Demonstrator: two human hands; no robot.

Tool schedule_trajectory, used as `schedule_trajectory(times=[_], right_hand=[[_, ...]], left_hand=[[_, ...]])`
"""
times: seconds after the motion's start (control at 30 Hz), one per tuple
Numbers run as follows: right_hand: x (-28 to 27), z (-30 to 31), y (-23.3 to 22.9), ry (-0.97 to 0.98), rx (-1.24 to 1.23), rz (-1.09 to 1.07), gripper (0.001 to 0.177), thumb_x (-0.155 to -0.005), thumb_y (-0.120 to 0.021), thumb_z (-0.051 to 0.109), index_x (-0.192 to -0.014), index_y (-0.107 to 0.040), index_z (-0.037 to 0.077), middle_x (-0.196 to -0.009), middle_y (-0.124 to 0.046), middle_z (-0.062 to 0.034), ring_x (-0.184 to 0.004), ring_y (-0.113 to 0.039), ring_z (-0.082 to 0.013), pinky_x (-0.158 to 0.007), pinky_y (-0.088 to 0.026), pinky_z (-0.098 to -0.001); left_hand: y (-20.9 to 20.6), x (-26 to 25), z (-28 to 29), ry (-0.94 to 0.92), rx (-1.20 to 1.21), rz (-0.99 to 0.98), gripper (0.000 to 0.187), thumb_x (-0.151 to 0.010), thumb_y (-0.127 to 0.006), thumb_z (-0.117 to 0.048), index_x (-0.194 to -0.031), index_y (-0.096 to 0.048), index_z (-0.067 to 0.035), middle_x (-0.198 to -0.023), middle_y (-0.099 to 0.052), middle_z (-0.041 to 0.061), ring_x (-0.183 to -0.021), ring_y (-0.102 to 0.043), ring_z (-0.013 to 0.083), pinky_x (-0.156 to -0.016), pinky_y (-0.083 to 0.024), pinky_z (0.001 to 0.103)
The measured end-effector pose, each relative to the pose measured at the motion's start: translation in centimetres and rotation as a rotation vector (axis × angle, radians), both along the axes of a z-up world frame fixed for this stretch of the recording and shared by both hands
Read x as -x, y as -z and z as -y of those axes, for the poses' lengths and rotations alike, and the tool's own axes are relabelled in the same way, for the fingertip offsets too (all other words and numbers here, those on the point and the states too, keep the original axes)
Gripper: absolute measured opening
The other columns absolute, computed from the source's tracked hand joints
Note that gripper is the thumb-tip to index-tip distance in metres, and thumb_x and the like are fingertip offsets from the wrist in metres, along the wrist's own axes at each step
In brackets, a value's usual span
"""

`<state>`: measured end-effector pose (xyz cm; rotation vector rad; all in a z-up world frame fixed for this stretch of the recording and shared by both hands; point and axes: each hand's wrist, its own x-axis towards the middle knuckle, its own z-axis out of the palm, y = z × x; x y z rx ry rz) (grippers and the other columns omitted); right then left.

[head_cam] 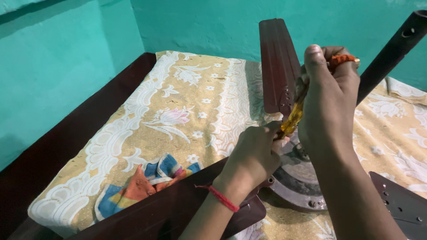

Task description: The person uses a screwdriver to attach fan blades to a ceiling fan motor housing. They align each blade and tighten the screws to secure it in place.

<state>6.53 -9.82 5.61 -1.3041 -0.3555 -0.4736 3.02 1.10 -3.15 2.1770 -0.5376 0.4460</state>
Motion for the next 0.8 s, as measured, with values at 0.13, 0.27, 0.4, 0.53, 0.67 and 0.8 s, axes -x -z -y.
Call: schedule_trajectory(times=[0.13,0.27,0.4,0.53,0.67,0.8], right_hand=[[-0.17,0.08,0.19,0.023,0.017,-0.010,0.016,-0.110,-0.061,0.019,-0.100,-0.050,0.012,-0.079,-0.051,0.0026,-0.062,-0.045,-0.0059,-0.056,-0.041,-0.0230],[-0.25,-0.10,0.30,0.044,0.053,0.037,0.017,-0.110,-0.061,0.019,-0.099,-0.050,0.013,-0.078,-0.051,0.0025,-0.061,-0.046,-0.0065,-0.055,-0.041,-0.0239],[-0.29,-0.26,0.20,0.065,0.047,0.035,0.019,-0.109,-0.063,0.018,-0.097,-0.049,0.013,-0.078,-0.052,0.0030,-0.060,-0.047,-0.0068,-0.055,-0.042,-0.0244],[-0.28,-0.12,0.36,0.048,-0.015,0.029,0.018,-0.108,-0.063,0.016,-0.096,-0.051,0.012,-0.075,-0.051,0.0027,-0.060,-0.047,-0.0068,-0.054,-0.040,-0.0241],[-0.47,-0.30,0.35,0.075,-0.012,0.028,0.018,-0.107,-0.063,0.016,-0.095,-0.051,0.012,-0.074,-0.051,0.0025,-0.058,-0.046,-0.0070,-0.053,-0.040,-0.0245],[-0.67,-0.48,0.27,0.063,-0.008,0.046,0.019,-0.108,-0.063,0.016,-0.095,-0.050,0.012,-0.075,-0.051,0.0025,-0.058,-0.045,-0.0069,-0.052,-0.040,-0.0249]], left_hand=[[0.30,-0.24,-0.10,-0.026,-0.011,-0.024,0.014,-0.085,-0.067,-0.011,-0.087,-0.068,0.003,-0.075,-0.069,0.025,-0.077,-0.070,0.0426,-0.071,-0.056,0.048],[0.26,-0.09,-0.15,-0.022,0.053,0.028,0.014,-0.087,-0.059,-0.004,-0.097,-0.067,0.002,-0.077,-0.069,0.025,-0.076,-0.071,0.0415,-0.072,-0.058,0.047],[-0.08,0.22,-0.09,-0.011,0.147,-0.001,0.018,-0.092,-0.061,-0.010,-0.104,-0.066,0.003,-0.078,-0.068,0.026,-0.075,-0.070,0.0428,-0.068,-0.056,0.048],[0.03,0.02,0.08,-0.033,0.027,-0.014,0.015,-0.087,-0.062,-0.008,-0.097,-0.067,0.002,-0.077,-0.070,0.025,-0.075,-0.070,0.0423,-0.071,-0.056,0.048],[0.16,0.05,0.03,-0.035,0.053,0.009,0.018,-0.087,-0.061,-0.006,-0.102,-0.067,0.001,-0.079,-0.070,0.025,-0.078,-0.070,0.0429,-0.073,-0.056,0.049],[0.01,0.29,-0.04,-0.011,0.147,0.024,0.025,-0.086,-0.058,-0.003,-0.109,-0.067,0.001,-0.085,-0.071,0.025,-0.082,-0.072,0.0412,-0.075,-0.059,0.046]])
